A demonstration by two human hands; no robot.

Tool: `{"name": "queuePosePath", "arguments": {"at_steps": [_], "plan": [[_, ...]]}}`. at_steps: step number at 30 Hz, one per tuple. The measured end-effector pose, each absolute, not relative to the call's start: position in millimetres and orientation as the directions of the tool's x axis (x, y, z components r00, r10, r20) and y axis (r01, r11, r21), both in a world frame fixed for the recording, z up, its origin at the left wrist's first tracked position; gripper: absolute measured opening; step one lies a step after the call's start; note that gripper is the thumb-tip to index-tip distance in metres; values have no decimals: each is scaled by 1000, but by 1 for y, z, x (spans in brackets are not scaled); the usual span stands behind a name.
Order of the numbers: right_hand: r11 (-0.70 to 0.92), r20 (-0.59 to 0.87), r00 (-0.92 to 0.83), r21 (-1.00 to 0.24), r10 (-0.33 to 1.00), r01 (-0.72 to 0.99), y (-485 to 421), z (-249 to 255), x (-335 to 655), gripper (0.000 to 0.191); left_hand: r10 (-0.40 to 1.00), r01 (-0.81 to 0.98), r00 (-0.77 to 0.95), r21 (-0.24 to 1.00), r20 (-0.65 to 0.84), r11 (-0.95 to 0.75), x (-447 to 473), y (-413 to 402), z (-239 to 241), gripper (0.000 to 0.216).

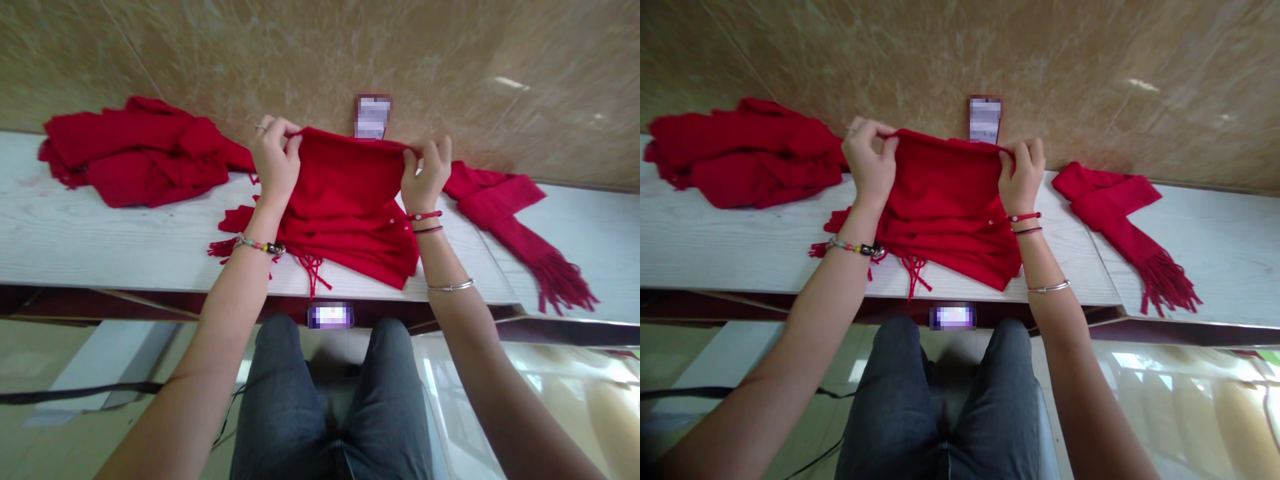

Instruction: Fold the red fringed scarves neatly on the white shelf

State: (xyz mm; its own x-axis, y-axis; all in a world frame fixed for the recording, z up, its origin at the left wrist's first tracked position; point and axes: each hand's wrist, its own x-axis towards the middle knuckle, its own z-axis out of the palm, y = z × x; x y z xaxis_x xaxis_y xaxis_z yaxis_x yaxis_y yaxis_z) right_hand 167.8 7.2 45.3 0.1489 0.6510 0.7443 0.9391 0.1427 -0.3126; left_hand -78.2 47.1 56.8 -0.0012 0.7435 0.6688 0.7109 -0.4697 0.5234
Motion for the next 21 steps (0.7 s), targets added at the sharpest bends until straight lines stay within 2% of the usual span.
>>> {"name": "queuePosePath", "arguments": {"at_steps": [2, 4, 5, 6, 7, 8, 9, 11, 12, 14, 16, 18, 21], "plan": [[223, 708, 72, -315, 702, 922, 4, 49, 169, 32, 828, 665, 241, 535, 506, -521, -84, 45, 60, 14], [326, 504, -127, -329, 854, 886, 3, 50, 172, 30, 834, 640, 508, 555, 214, -532, -88, 47, 57, 20], [359, 346, -236, -354, 908, 864, 4, 50, 174, 31, 818, 646, 565, 560, 107, -519, -89, 49, 54, 25], [370, 196, -317, -384, 928, 846, 5, 49, 176, 33, 821, 660, 568, 561, 65, -500, -90, 50, 51, 31], [363, 93, -357, -408, 929, 838, 6, 48, 178, 36, 843, 674, 532, 562, 80, -479, -90, 52, 48, 37], [345, 54, -356, -421, 933, 839, 7, 47, 178, 38, 870, 684, 475, 566, 134, -461, -89, 54, 46, 41], [325, 76, -324, -418, 943, 848, 9, 45, 178, 40, 887, 689, 417, 568, 198, -450, -87, 55, 43, 42], [295, 217, -227, -376, 950, 878, 12, 41, 176, 41, 887, 694, 340, 553, 312, -461, -82, 56, 39, 33], [290, 287, -195, -341, 938, 894, 14, 38, 174, 39, 873, 693, 333, 536, 356, -483, -78, 57, 37, 28], [292, 367, -183, -268, 912, 918, 18, 32, 170, 38, 826, 670, 383, 491, 413, -556, -69, 57, 33, 34], [295, 361, -206, -214, 910, 931, 21, 25, 166, 39, 771, 628, 495, 449, 401, -636, -61, 57, 28, 40], [284, 305, -219, -188, 927, 940, 23, 19, 163, 34, 735, 593, 590, 437, 335, -676, -55, 58, 23, 31], [256, 270, -200, -190, 942, 948, 27, 15, 163, 31, 777, 590, 562, 520, 286, -618, -53, 60, 17, 26]]}}
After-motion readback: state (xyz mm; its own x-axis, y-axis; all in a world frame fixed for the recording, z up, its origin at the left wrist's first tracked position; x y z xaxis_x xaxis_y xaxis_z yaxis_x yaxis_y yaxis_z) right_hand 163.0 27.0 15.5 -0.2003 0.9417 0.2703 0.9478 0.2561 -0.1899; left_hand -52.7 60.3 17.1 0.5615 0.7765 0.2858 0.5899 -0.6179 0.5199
